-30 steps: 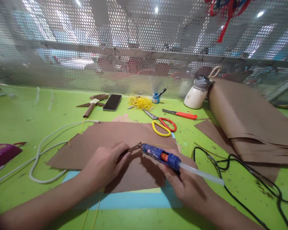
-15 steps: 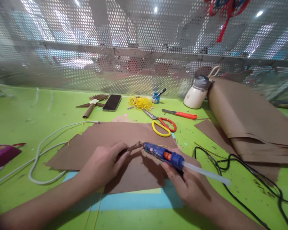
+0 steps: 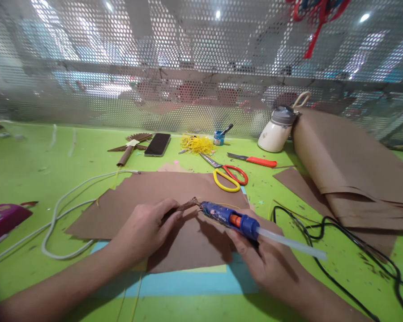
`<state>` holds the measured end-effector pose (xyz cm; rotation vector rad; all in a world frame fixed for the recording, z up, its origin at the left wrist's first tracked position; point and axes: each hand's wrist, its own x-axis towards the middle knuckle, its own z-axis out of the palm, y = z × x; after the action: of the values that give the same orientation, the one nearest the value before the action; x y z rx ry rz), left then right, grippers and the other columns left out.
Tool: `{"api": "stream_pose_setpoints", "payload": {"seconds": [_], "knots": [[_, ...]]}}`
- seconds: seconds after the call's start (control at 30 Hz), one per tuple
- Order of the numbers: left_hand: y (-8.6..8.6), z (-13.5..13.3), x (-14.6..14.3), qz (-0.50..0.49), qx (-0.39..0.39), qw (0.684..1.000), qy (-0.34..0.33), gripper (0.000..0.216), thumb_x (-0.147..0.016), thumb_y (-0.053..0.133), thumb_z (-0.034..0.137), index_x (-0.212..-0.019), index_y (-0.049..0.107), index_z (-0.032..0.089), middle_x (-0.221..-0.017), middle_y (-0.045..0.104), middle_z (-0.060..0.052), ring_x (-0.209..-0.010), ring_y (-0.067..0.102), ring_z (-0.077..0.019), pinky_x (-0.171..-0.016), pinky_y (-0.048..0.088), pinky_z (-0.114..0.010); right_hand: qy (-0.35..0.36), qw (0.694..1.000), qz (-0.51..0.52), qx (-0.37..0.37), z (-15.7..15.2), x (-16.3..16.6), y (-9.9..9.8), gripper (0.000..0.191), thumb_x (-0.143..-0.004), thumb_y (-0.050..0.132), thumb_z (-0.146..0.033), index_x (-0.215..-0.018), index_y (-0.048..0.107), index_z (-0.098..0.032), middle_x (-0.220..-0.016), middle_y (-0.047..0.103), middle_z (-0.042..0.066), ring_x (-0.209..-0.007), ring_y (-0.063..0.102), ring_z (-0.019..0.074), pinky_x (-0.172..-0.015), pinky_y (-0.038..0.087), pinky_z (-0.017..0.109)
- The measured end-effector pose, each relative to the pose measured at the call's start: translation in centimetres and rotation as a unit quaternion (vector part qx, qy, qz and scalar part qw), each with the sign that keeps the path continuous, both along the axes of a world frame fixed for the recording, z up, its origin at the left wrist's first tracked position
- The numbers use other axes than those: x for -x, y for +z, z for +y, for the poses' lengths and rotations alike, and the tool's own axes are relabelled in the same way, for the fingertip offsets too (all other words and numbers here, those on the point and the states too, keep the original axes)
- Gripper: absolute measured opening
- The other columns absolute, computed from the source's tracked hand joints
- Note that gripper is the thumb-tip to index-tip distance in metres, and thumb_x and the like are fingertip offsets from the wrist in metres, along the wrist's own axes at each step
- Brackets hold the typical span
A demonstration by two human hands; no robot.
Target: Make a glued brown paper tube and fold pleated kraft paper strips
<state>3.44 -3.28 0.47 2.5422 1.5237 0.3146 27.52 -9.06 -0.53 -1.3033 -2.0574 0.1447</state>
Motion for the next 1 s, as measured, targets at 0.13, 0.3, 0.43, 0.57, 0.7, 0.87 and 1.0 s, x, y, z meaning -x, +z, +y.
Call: {"api": "stream_pose_setpoints", "payload": {"seconds": [0.13, 0.3, 0.43, 0.57, 0.7, 0.87, 1.0], "knots": [[0.08, -0.14, -0.06, 0.007, -0.002, 1.0, 0.004, 0.03, -0.095, 0.035, 0.037, -0.089, 0.06, 0.02, -0.086, 0.068, -0.005, -0.069, 0.061, -0.02, -0.056, 0.033, -0.028, -0.012, 1.0, -0.016, -0.005, -0.03, -0.24, -0.16, 0.023, -0.09, 0.046, -0.027, -0.104, 0.064, -0.023, -0.09, 0.072, 0.003, -0.082, 0.068, 0.02, -0.074, 0.055, 0.027], [0.12, -0.24, -0.12, 0.009, -0.004, 1.0, 0.005, 0.027, -0.094, 0.037, 0.033, -0.088, 0.06, 0.02, -0.085, 0.068, -0.005, -0.07, 0.061, -0.0188, -0.057, 0.034, -0.027, -0.037, 0.998, -0.028, -0.036, 0.1, -0.36, -0.65, 0.021, -0.089, 0.047, -0.03, -0.09, 0.067, -0.023, -0.081, 0.073, 0.004, -0.077, 0.068, 0.0218, -0.07, 0.056, 0.028], [0.11, -0.22, -0.1, 0.004, -0.001, 1.0, 0.003, 0.028, -0.095, 0.037, 0.034, -0.087, 0.059, 0.02, -0.083, 0.068, -0.005, -0.069, 0.061, -0.019, -0.056, 0.033, -0.028, -0.04, 0.998, -0.032, -0.036, 0.15, -0.36, -0.89, 0.021, -0.089, 0.047, -0.029, -0.092, 0.066, -0.023, -0.088, 0.073, 0.005, -0.083, 0.069, 0.0228, -0.071, 0.057, 0.03], [0.03, -0.27, -0.07, 0.002, 0.0, 1.0, -0.002, 0.029, -0.095, 0.035, 0.034, -0.089, 0.059, 0.02, -0.085, 0.067, -0.005, -0.069, 0.06, -0.0189, -0.056, 0.033, -0.028, -0.023, 1.0, -0.011, -0.006, 0.14, -0.25, -0.6, 0.02, -0.09, 0.046, -0.027, -0.098, 0.064, -0.023, -0.092, 0.073, 0.005, -0.087, 0.068, 0.0217, -0.073, 0.056, 0.028], [-0.07, -0.34, -0.05, 0.003, -0.007, 1.0, -0.001, 0.029, -0.096, 0.035, 0.034, -0.087, 0.059, 0.02, -0.084, 0.066, -0.004, -0.064, 0.058, -0.0176, -0.054, 0.031, -0.027, 0.0, 1.0, 0.003, 0.012, 0.15, -0.15, -0.36, 0.021, -0.091, 0.046, -0.027, -0.104, 0.063, -0.026, -0.084, 0.072, 0.002, -0.079, 0.068, 0.0195, -0.079, 0.055, 0.029], [-0.05, -0.25, -0.06, 0.003, 0.003, 1.0, -0.002, 0.03, -0.096, 0.033, 0.034, -0.088, 0.058, 0.019, -0.085, 0.066, -0.005, -0.066, 0.059, -0.0185, -0.056, 0.032, -0.028, 0.006, 1.0, 0.001, 0.001, 0.3, -0.2, -0.17, 0.026, -0.088, 0.049, -0.026, -0.11, 0.063, -0.026, -0.096, 0.072, 0.003, -0.082, 0.068, 0.02, -0.075, 0.056, 0.029], [0.08, -0.13, -0.04, 0.004, 0.025, 1.0, 0.012, 0.029, -0.096, 0.033, 0.034, -0.089, 0.058, 0.02, -0.082, 0.066, -0.005, -0.07, 0.061, -0.0211, -0.058, 0.033, -0.029, 0.006, 1.0, -0.007, 0.008, 0.32, -0.24, 0.09, 0.026, -0.088, 0.049, -0.025, -0.108, 0.066, -0.026, -0.095, 0.073, 0.003, -0.081, 0.069, 0.0204, -0.076, 0.056, 0.029]]}}
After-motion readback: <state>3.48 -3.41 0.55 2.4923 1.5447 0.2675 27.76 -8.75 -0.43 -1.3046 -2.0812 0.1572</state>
